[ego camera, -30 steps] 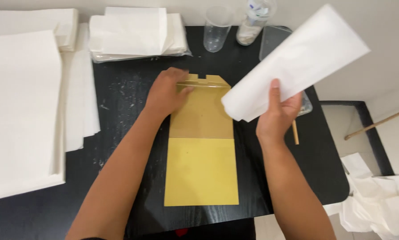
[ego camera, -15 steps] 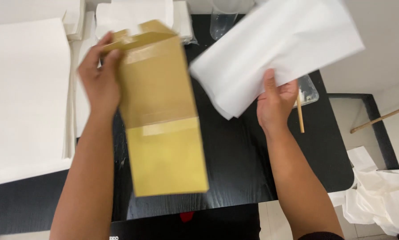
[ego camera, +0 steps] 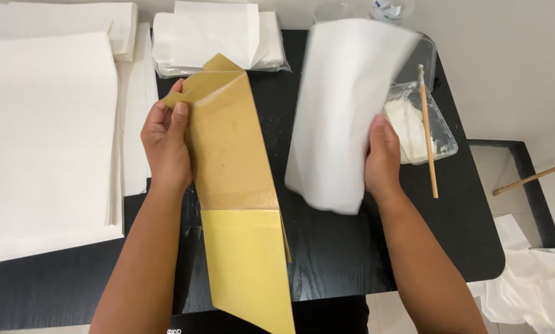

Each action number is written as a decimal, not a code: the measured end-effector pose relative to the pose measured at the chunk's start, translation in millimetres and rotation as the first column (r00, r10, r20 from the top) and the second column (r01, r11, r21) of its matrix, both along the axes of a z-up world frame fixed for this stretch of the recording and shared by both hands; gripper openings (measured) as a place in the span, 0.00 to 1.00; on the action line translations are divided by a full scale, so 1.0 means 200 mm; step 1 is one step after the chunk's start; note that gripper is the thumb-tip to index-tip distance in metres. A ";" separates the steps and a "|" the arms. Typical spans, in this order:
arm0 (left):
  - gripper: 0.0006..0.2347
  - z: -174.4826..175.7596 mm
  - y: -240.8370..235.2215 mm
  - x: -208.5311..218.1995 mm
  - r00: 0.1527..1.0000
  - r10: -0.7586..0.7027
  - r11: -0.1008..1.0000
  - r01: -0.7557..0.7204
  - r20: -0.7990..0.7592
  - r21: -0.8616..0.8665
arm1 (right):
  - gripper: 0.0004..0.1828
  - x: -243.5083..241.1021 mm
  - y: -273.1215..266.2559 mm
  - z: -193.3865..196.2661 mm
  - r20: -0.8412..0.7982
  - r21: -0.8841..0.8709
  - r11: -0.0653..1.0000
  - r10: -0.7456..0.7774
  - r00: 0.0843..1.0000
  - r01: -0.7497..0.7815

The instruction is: Folding paper around a template and applying glue with a brush to assemble a paper bag

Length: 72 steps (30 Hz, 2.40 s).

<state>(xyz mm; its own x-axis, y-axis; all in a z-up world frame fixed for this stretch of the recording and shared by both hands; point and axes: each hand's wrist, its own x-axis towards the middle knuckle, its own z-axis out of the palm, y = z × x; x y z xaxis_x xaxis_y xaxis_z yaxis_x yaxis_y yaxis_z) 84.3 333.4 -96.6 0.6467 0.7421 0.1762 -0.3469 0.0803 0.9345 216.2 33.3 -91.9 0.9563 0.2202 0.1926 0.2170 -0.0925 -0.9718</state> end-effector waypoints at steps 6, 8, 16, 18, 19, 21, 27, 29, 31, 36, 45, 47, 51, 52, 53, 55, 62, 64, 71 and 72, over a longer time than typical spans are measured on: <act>0.11 0.02 0.00 -0.01 1.000 -0.008 1.000 0.008 -0.002 -0.003 | 0.14 -0.07 0.08 0.04 -0.209 0.237 0.965 0.162 0.964 -0.111; 0.11 0.00 0.02 -0.01 1.000 0.003 1.000 -0.003 0.000 -0.002 | 0.14 -0.04 0.07 -0.02 -0.217 0.222 0.967 0.172 0.961 -0.123; 0.12 0.00 0.03 -0.03 0.991 0.107 0.994 -0.105 0.074 -0.033 | 0.23 0.08 -0.01 -0.22 -0.154 0.156 0.978 0.166 0.974 -0.142; 0.12 0.03 0.03 -0.03 0.991 0.110 0.994 -0.109 0.075 -0.015 | 0.19 0.08 -0.02 -0.14 -0.114 0.055 0.988 0.146 0.983 -0.141; 0.13 0.04 0.03 -0.04 0.991 0.112 0.994 -0.112 0.079 0.004 | 0.15 0.08 -0.03 -0.11 -0.070 -0.044 0.990 0.131 0.989 -0.134; 0.12 0.04 0.03 -0.04 0.989 0.127 0.992 -0.127 0.075 0.000 | 0.13 0.09 -0.06 -0.05 0.010 -0.190 0.977 0.104 0.995 -0.100; 0.12 0.05 -0.01 -0.05 0.981 0.137 0.989 -0.142 0.141 0.029 | 0.19 -0.03 -0.03 0.20 0.215 -0.698 0.708 0.061 0.975 0.109; 0.12 0.09 -0.03 -0.07 0.977 0.141 0.987 -0.151 0.159 0.053 | 0.26 -0.08 0.00 0.25 0.180 -0.775 0.621 0.043 0.983 0.115; 0.12 0.13 -0.06 -0.09 0.961 0.163 0.978 -0.188 0.222 0.095 | 0.28 -0.05 -0.03 0.19 0.358 -0.790 0.588 0.213 0.909 0.174; 0.14 0.27 -0.03 -0.10 0.943 0.109 0.973 -0.166 0.314 0.162 | 0.26 0.09 -0.16 -0.03 0.384 -0.844 0.532 0.514 0.767 0.067; 0.13 0.35 0.01 -0.13 0.937 0.055 0.950 -0.155 0.345 0.269 | 0.37 -0.08 -0.13 0.18 -0.017 -0.983 0.165 0.349 0.937 -0.080; 0.14 0.32 0.04 -0.13 0.937 0.058 0.962 -0.145 0.345 0.231 | 0.42 -0.07 -0.15 0.17 -0.201 -0.965 0.098 0.314 0.928 -0.243; 0.12 0.32 0.04 -0.17 0.958 0.037 0.975 -0.097 0.283 0.202 | 0.57 -0.11 -0.12 0.17 -0.307 -0.946 -0.024 0.396 0.866 -0.324; 0.13 0.35 0.03 -0.19 0.970 0.038 0.978 -0.086 0.242 0.191 | 0.58 -0.14 -0.09 0.22 -0.366 -0.927 -0.052 0.355 0.860 -0.372; 0.13 0.33 0.03 -0.19 0.970 0.033 0.978 -0.081 0.241 0.192 | 0.58 -0.13 -0.09 0.17 -0.366 -0.926 -0.049 0.352 0.862 -0.374; 0.10 0.32 0.05 -0.17 0.969 0.027 0.976 -0.078 0.245 0.202 | 0.60 -0.07 -0.08 0.07 -0.291 -0.948 -0.031 0.495 0.819 -0.318; 0.08 0.38 -0.01 -0.14 0.991 -0.022 0.976 -0.006 0.130 0.216 | 0.53 0.12 0.07 -0.17 -0.067 -0.982 0.081 0.696 0.715 -0.170; 0.10 0.40 -0.04 -0.12 0.991 -0.040 0.976 0.012 0.127 0.218 | 0.40 0.14 0.12 -0.19 -0.057 -0.943 0.155 0.794 0.605 -0.293; 0.10 0.37 -0.05 -0.08 0.987 -0.087 0.986 0.066 0.133 0.150 | 0.27 0.06 0.16 -0.23 0.090 -0.806 0.414 0.793 0.603 -0.424; 0.12 0.33 -0.02 -0.05 0.961 -0.169 0.986 0.163 0.219 0.045 | 0.26 0.09 0.16 -0.29 0.167 -0.844 0.409 0.816 0.554 -0.348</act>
